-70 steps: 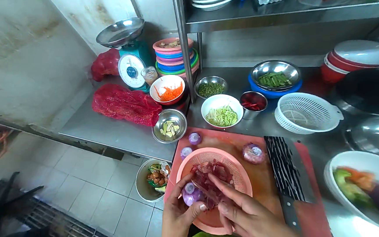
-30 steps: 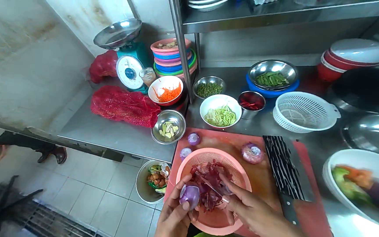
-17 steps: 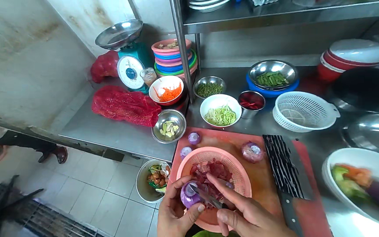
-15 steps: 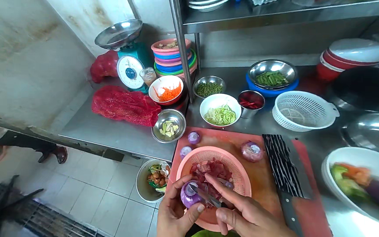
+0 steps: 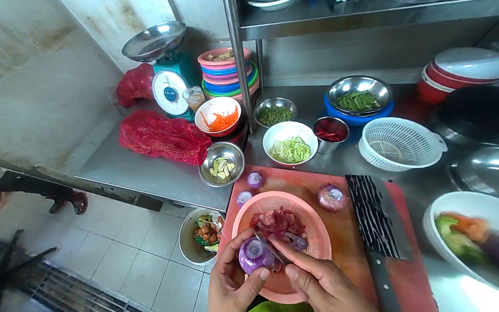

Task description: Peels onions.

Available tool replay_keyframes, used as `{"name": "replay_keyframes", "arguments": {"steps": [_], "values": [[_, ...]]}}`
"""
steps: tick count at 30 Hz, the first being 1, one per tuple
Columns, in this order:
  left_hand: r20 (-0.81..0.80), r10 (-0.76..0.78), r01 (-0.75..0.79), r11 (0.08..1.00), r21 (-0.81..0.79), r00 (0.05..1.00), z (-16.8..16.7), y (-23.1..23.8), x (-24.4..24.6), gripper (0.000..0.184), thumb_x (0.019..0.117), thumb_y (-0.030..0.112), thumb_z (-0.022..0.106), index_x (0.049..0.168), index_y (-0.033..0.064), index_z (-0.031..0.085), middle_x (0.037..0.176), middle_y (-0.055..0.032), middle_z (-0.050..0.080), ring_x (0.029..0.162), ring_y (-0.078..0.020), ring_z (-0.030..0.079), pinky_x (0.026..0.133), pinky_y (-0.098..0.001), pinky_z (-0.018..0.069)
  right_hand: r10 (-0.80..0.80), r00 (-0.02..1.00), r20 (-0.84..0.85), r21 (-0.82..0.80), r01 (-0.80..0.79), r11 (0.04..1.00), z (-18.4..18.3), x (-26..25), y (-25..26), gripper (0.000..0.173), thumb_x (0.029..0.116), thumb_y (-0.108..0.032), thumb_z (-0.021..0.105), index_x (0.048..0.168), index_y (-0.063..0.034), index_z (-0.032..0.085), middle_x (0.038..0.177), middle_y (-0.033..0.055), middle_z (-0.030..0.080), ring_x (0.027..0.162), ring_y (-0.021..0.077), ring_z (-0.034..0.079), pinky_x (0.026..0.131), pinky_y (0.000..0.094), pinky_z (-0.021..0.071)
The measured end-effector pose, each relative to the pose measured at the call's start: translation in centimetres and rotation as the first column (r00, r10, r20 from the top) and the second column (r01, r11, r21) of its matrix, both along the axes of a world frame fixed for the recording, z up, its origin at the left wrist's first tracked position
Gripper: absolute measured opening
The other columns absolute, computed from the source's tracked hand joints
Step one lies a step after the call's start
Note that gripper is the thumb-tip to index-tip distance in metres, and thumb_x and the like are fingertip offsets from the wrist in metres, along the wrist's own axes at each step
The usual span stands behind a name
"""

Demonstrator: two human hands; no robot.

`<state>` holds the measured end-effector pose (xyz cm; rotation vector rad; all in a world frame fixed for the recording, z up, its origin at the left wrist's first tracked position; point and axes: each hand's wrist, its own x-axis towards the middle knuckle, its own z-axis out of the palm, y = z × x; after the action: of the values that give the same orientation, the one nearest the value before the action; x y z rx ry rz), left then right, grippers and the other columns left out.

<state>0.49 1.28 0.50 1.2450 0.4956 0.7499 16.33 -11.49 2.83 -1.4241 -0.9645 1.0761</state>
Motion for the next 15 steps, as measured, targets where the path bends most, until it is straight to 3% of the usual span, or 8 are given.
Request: {"name": "replay_keyframes", "arguments": {"steps": [3,5,6,7,10,12,15], "values": [[0.073,-0.038,0.044,0.996,-0.073,0.997,0.2,-0.3,0.1,0.060,0.0856,0.019,0.081,0.135,0.0006,0.052,0.127,-0.0104,0.068,0.115,-0.0192,0.067,0.099,-0.0364,0.0565,-0.103,0.974,-0.202,-0.101,0.084,0.991,-0.6,0.6,0.2,0.045,0.1077,-0.020,0.044,0.152,-0.0108,0.049,0.073,-0.0056,0.053,0.050,0.0036,0.042,0.043,0.0211,0.0382],[0.123,-0.083,0.104,0.978,-0.182,0.989,-0.4,0.0,-0.2,0.058,0.0873,0.028,0.079,0.133,0.0056,0.052,0.125,-0.0117,0.068,0.104,-0.0159,0.069,0.086,-0.0313,0.0585,-0.137,0.936,-0.325,-0.156,0.090,0.984,-1.1,1.3,0.3,0.046,0.1070,-0.022,0.043,0.152,-0.0137,0.048,0.070,-0.0079,0.050,0.047,0.0030,0.040,0.039,0.0197,0.0348],[0.163,-0.096,0.136,0.958,-0.254,0.982,-0.9,0.1,-0.3,0.055,0.0880,0.032,0.078,0.132,0.0075,0.056,0.124,-0.0131,0.067,0.094,-0.0131,0.068,0.074,-0.0267,0.0566,-0.144,0.926,-0.348,-0.184,0.083,0.979,-1.4,1.7,0.3,0.047,0.1068,-0.023,0.043,0.153,-0.0148,0.048,0.071,-0.0077,0.049,0.046,0.0033,0.038,0.039,0.0197,0.0338],[0.204,-0.111,0.173,0.933,-0.317,0.973,-1.2,0.3,-0.4,0.053,0.0889,0.032,0.077,0.132,0.0088,0.058,0.125,-0.0140,0.066,0.090,-0.0128,0.068,0.070,-0.0257,0.0558,-0.143,0.927,-0.346,-0.213,0.071,0.975,-1.6,2.0,0.3,0.047,0.1065,-0.024,0.043,0.153,-0.0153,0.048,0.072,-0.0071,0.049,0.046,0.0035,0.038,0.039,0.0194,0.0335],[0.207,-0.099,0.165,0.929,-0.331,0.973,-1.6,0.6,-0.3,0.051,0.0891,0.027,0.077,0.133,0.0097,0.058,0.127,-0.0112,0.064,0.096,-0.0150,0.068,0.076,-0.0295,0.0583,-0.034,0.971,-0.237,-0.313,-0.043,0.949,-1.6,2.7,0.2,0.051,0.1081,-0.028,0.043,0.157,-0.0161,0.041,0.077,-0.0031,0.058,0.050,0.0058,0.044,0.043,0.0221,0.0375],[0.097,-0.027,0.049,0.973,-0.227,0.995,-1.7,0.5,-0.1,0.053,0.0852,0.022,0.081,0.130,0.0086,0.056,0.123,-0.0085,0.065,0.105,-0.0180,0.067,0.085,-0.0351,0.0592,0.039,0.976,-0.213,-0.314,-0.106,0.944,-1.2,2.4,0.1,0.059,0.1086,-0.029,0.043,0.162,-0.0119,0.026,0.085,0.0010,0.064,0.053,0.0076,0.047,0.047,0.0249,0.0400],[-0.019,0.090,-0.091,0.994,-0.059,0.996,-1.7,0.1,0.5,0.055,0.0804,0.013,0.083,0.124,0.0033,0.052,0.122,-0.0081,0.063,0.110,-0.0182,0.066,0.091,-0.0354,0.0600,0.054,0.973,-0.226,-0.215,-0.104,0.971,-0.7,1.4,0.0,0.065,0.1083,-0.028,0.045,0.163,-0.0062,0.018,0.088,0.0034,0.066,0.054,0.0076,0.049,0.048,0.0250,0.0419]]}}
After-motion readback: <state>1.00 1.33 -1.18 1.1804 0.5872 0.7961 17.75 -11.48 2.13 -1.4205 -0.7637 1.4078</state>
